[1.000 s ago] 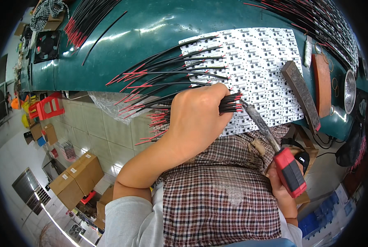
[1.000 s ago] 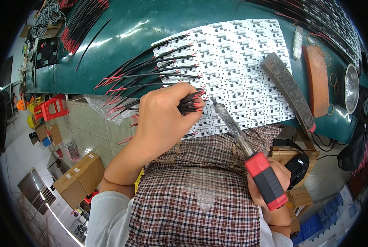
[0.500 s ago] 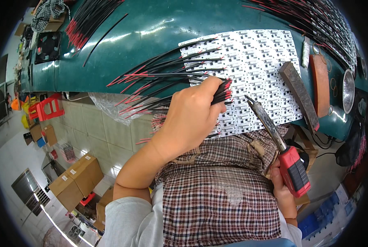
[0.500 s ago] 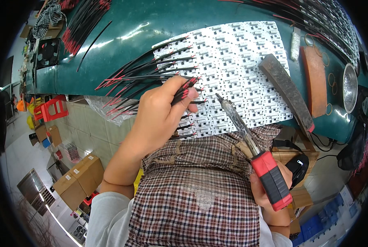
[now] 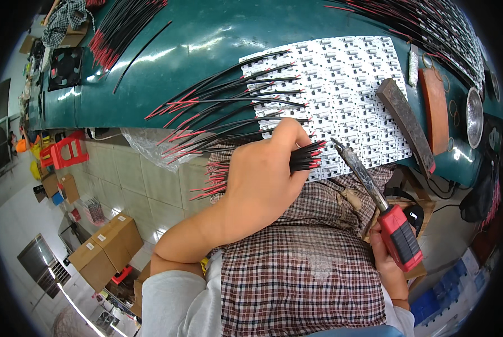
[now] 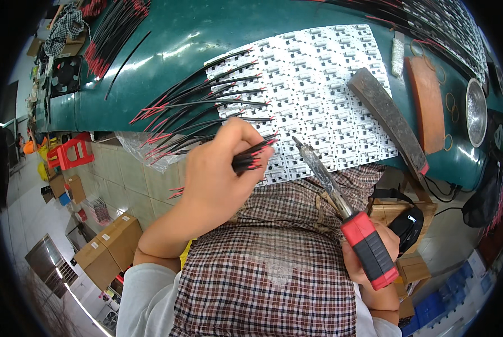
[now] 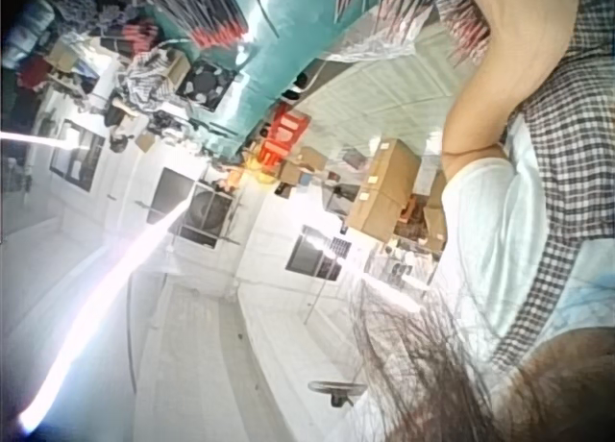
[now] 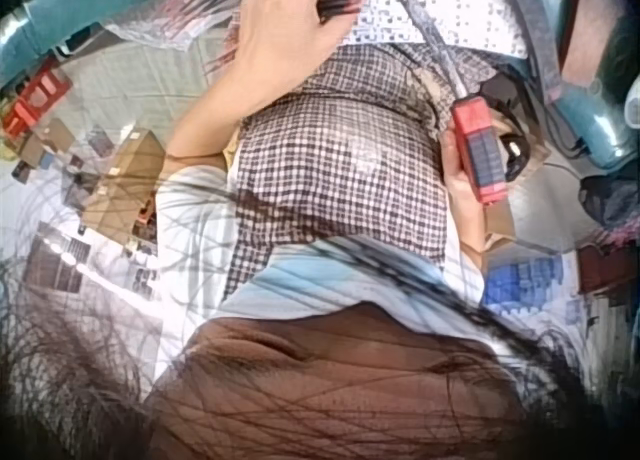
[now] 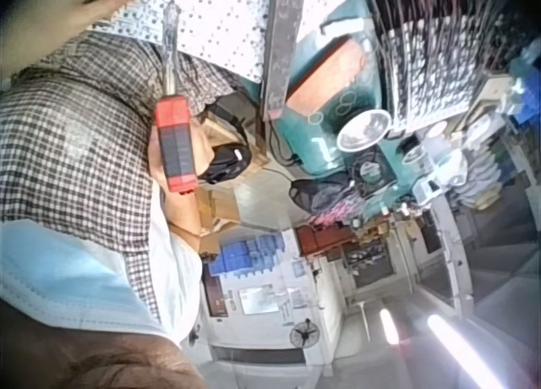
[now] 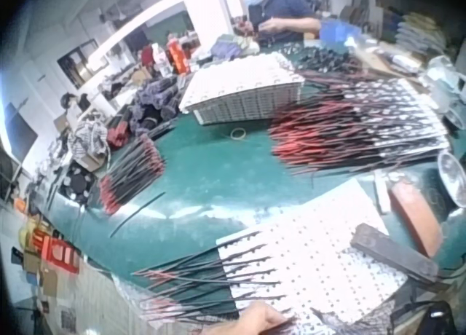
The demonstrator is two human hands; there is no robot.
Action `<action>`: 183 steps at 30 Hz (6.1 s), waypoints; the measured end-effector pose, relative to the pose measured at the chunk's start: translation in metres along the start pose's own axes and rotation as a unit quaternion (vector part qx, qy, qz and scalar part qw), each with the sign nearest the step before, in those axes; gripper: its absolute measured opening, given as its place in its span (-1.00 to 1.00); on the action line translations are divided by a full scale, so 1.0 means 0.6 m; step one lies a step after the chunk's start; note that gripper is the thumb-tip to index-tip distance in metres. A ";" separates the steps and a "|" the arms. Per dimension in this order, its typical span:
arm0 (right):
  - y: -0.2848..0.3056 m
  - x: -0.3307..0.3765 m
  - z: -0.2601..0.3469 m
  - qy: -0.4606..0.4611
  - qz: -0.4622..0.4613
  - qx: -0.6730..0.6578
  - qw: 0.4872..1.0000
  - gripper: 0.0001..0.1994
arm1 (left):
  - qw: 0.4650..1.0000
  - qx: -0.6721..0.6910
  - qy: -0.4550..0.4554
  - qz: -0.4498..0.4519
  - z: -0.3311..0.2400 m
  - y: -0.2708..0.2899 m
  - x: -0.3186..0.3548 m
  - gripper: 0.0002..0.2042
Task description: The person attaches wires to a circuit board panel by holding the wires in place by hand and soldering the ends to the board using a soldering iron.
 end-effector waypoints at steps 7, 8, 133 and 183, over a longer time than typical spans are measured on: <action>-0.009 -0.015 0.019 0.036 0.017 0.006 0.999 -0.74 | 0.995 -0.049 -0.070 -0.052 -0.005 -0.015 0.003 -0.77; -0.009 -0.016 0.018 0.036 0.017 0.006 0.999 -0.74 | 0.994 -0.054 -0.077 -0.056 -0.006 -0.016 0.003 -0.77; -0.010 0.014 0.025 0.041 0.000 -0.023 0.999 -0.80 | 0.991 -0.079 -0.095 -0.041 -0.017 -0.032 0.028 -0.80; 0.002 0.071 -0.020 -0.057 -0.025 -0.076 0.995 -0.70 | 0.996 -0.058 -0.073 0.011 -0.032 -0.022 0.049 -0.87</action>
Point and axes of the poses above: each hand's wrist, its own x-axis away from the middle knuckle, its own y-axis out of the back of the hand, z = x × y, the point moved 10 cm from there along -x, towards the middle knuckle, and after that the axes turned 1 degree about y, right-handed, at the moved point
